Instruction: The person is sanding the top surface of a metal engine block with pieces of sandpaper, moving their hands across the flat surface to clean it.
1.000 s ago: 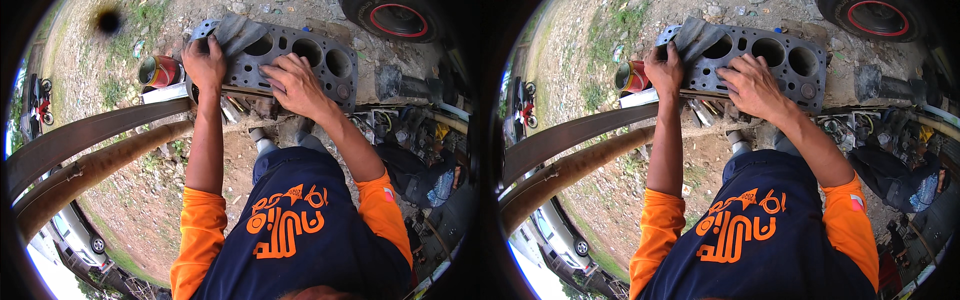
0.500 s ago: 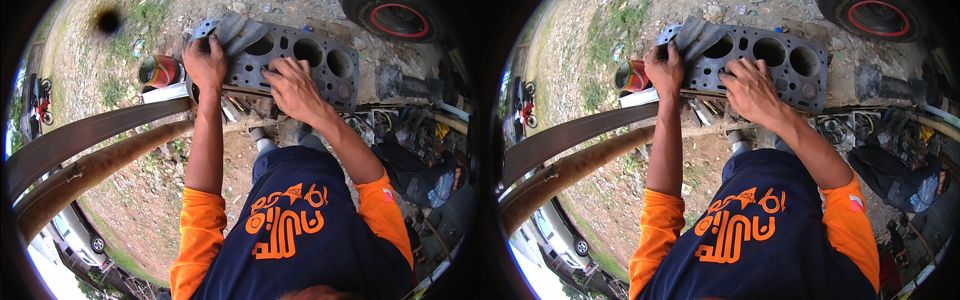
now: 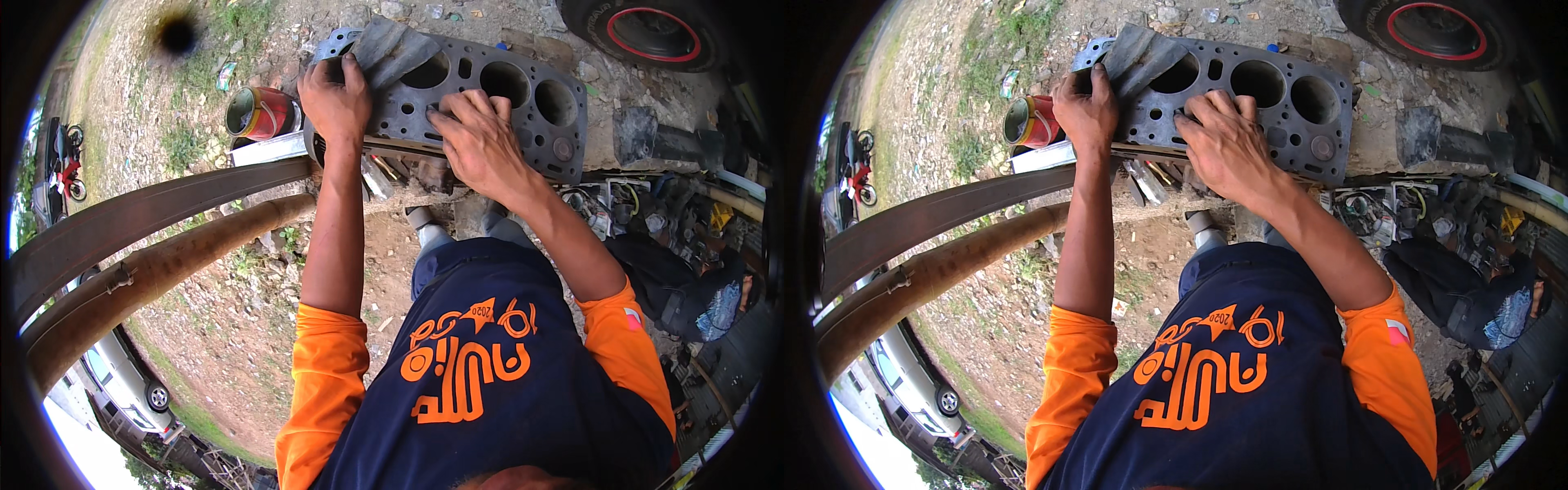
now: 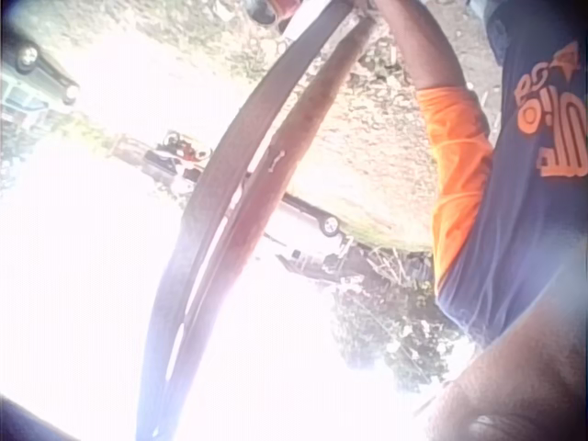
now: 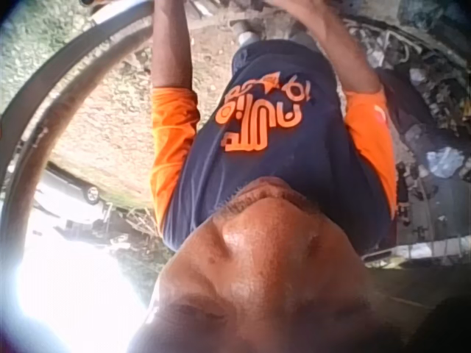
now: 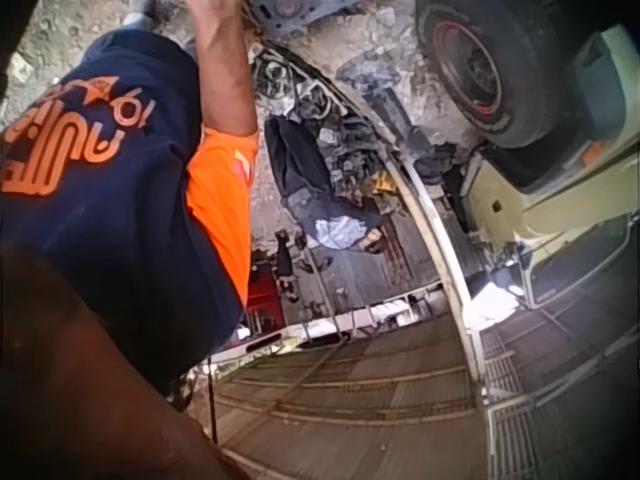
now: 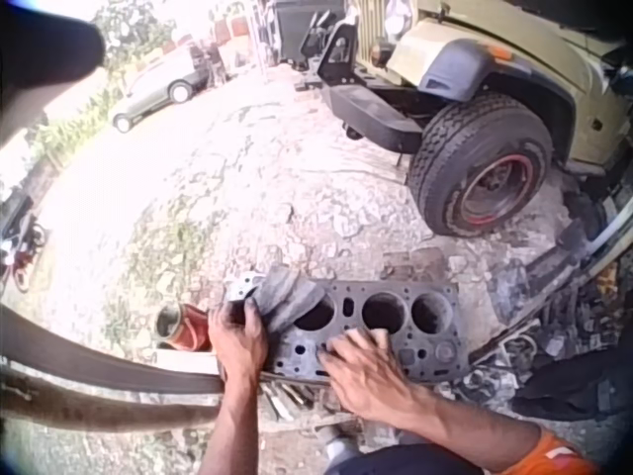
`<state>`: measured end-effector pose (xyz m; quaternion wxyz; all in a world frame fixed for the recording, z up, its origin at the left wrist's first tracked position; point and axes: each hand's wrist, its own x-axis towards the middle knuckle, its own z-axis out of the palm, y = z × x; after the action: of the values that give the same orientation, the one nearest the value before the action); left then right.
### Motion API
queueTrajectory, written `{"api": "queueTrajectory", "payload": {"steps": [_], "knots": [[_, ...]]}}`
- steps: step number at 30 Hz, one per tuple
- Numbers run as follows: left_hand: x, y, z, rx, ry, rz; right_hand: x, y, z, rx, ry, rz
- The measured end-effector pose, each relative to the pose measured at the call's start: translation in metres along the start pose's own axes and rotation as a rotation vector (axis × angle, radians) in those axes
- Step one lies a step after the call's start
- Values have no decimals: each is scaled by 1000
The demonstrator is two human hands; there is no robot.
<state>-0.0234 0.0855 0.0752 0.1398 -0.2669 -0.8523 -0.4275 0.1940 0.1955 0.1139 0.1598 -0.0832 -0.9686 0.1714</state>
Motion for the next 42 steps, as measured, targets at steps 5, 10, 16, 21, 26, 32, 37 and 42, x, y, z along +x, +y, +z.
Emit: {"api": "queueTrajectory", "payload": {"steps": [5, 10, 16, 21, 26, 32, 37, 42], "knots": [[0, 1, 1, 5, -9, -20, 2, 4, 2, -31, 43, -25], [0, 1, 0, -14, -6, -19, 1, 4, 2, -4, 59, -35], [0, 1, -1, -19, -1, -17, 1, -3, 4, 49, 25, -16], [-1, 2, -1, 4, 15, 0, 2, -4, 2, 31, 40, 2], [-1, 1, 2, -26, 17, -5, 2, -6, 4, 3, 52, 20], [0, 1, 0, -30, -2, -18, 2, -5, 2, -20, 57, 24], [0, 0, 0, -24, 11, -8, -2, -9, 2, -6, 39, 30], [-1, -1, 1, -43, -8, -26, -6, -16, 3, -4, 44, 37]]}}
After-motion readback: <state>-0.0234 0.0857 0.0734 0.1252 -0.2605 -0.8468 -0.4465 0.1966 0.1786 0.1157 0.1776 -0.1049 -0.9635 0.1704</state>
